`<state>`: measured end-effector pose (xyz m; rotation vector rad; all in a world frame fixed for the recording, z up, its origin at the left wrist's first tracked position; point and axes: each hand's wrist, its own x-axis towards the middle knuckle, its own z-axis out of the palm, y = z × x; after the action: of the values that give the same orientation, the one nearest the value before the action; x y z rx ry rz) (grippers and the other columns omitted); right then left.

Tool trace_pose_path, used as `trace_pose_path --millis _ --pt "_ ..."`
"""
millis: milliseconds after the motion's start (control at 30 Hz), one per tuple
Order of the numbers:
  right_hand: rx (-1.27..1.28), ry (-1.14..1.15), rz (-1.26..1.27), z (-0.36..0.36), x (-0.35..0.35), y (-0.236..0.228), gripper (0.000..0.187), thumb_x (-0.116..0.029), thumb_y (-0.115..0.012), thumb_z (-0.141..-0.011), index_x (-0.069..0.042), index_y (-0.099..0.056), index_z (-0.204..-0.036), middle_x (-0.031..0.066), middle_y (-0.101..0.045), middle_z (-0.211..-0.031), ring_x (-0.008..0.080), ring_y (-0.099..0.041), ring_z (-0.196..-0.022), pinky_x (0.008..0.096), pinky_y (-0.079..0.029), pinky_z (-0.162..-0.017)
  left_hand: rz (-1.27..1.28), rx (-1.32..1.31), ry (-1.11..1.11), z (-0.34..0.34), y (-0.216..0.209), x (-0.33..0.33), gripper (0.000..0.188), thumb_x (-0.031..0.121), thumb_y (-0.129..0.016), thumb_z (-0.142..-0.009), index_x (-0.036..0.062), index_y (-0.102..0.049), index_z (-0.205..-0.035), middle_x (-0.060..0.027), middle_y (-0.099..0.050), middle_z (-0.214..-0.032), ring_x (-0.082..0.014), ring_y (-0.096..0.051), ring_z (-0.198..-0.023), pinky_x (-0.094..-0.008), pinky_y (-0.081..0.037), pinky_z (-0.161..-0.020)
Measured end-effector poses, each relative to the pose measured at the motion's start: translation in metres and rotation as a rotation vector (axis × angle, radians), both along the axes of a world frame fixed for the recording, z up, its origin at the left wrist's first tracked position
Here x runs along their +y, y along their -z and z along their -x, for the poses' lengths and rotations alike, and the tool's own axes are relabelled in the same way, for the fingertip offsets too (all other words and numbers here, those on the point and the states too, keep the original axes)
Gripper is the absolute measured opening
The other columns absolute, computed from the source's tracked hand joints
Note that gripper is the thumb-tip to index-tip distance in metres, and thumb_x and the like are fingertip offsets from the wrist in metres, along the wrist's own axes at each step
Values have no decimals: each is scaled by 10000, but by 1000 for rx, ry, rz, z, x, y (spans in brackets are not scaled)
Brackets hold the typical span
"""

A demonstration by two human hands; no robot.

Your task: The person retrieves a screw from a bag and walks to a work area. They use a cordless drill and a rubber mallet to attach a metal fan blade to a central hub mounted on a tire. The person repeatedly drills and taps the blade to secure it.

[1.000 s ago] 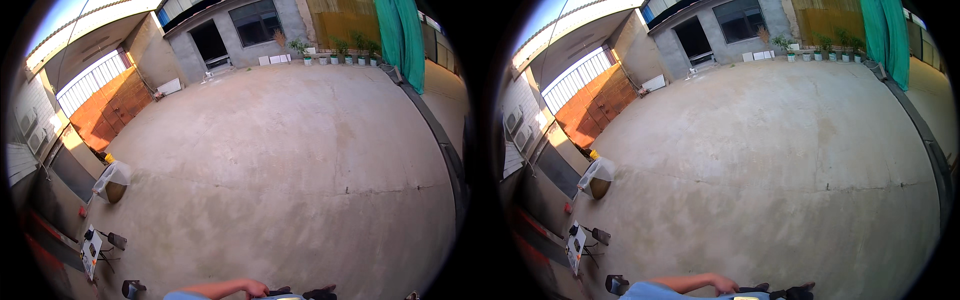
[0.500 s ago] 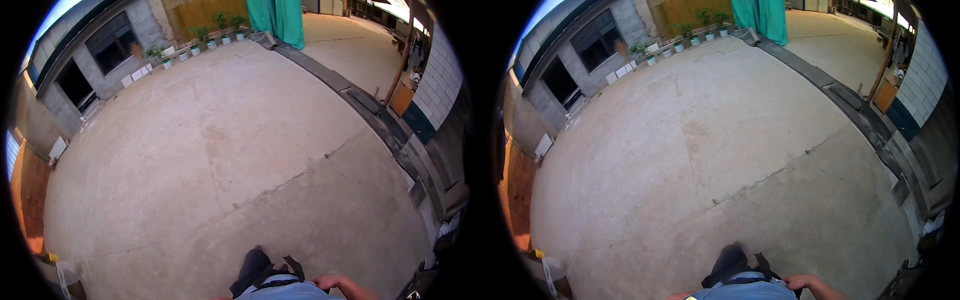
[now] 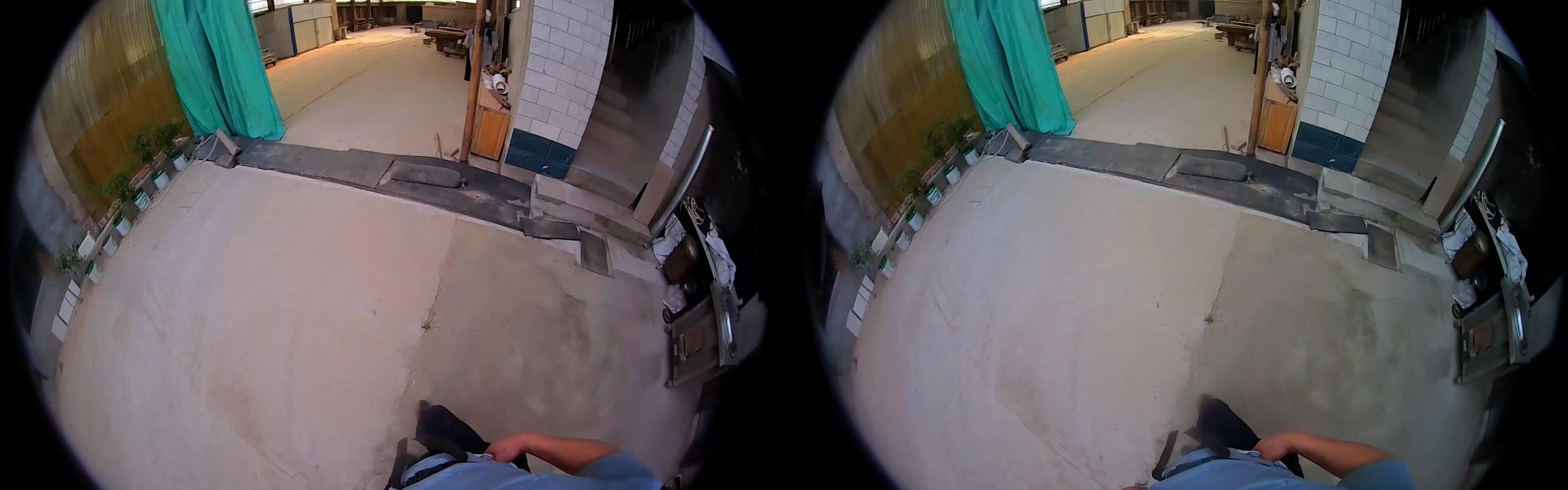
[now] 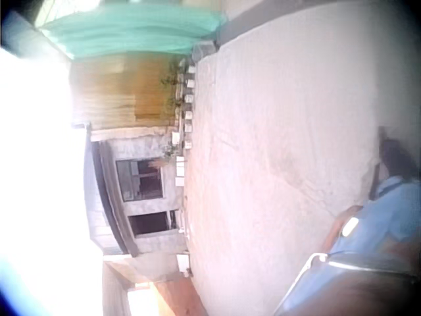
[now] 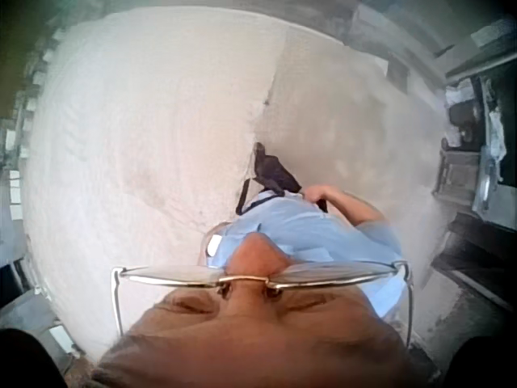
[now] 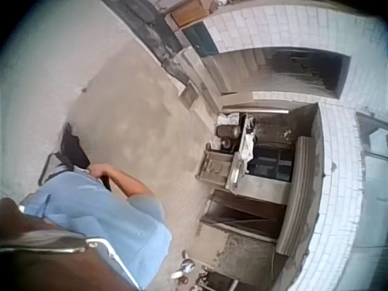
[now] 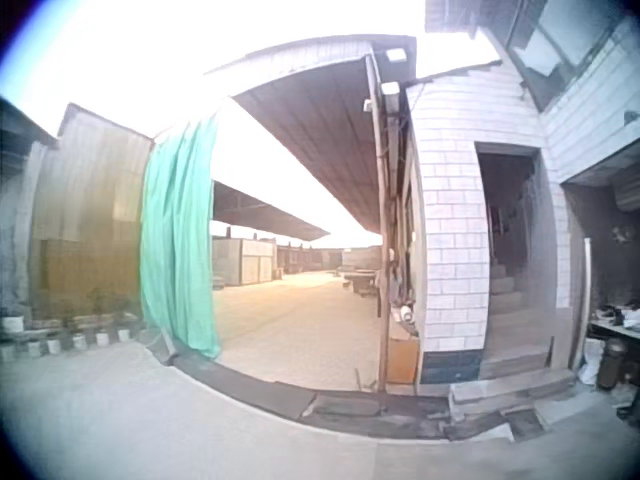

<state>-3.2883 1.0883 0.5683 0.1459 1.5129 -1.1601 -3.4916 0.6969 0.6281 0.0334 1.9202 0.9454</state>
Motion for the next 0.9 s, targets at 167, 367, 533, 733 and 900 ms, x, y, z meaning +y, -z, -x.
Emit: trace_pose_path --millis 167,367,533,733,900 --pt "204 -20 -21 204 61 46 496 -248 -620 -877 -17 -579 -1314 154 -661 -1253 258 -619 -1115 407 -463 -978 -9 72 185 224 17 119 547 424 -599 -896 128 -568 -1355 -126 -641 -1235 -250 -589 -1157 -348 -492 -951" --pt "255 74 18 414 145 48 396 -204 -579 -901 51 -621 -1201 165 -696 -1156 254 -631 -1037 406 -475 -930 -2 86 377 447 7 262 552 437 -599 -883 137 -576 -1345 -143 -648 -1226 -275 -595 -1162 -354 -485 -960" --pt "359 59 -49 561 230 63 406 -194 -551 -861 48 -623 -1178 187 -694 -1122 271 -629 -1010 440 -479 -888 17 104 506 609 0 362 556 447 -599 -872 144 -583 -1337 -157 -653 -1219 -296 -600 -1167 -359 -480 -968" --pt "201 301 -124 756 318 -17 467 -202 -554 -894 44 -554 -1292 222 -620 -1272 325 -589 -1177 411 -453 -985 76 85 737 833 11 426 561 460 -598 -858 152 -592 -1328 -174 -660 -1210 -322 -606 -1173 -365 -473 -977" --pt "40 455 -210 889 385 -57 499 -191 -512 -906 -36 -523 -1380 161 -624 -1290 253 -565 -1193 382 -448 -988 -93 154 1130 1018 0 531 505 371 -608 -866 41 -591 -1249 -211 -682 -1097 -382 -661 -991 -435 -533 -809"
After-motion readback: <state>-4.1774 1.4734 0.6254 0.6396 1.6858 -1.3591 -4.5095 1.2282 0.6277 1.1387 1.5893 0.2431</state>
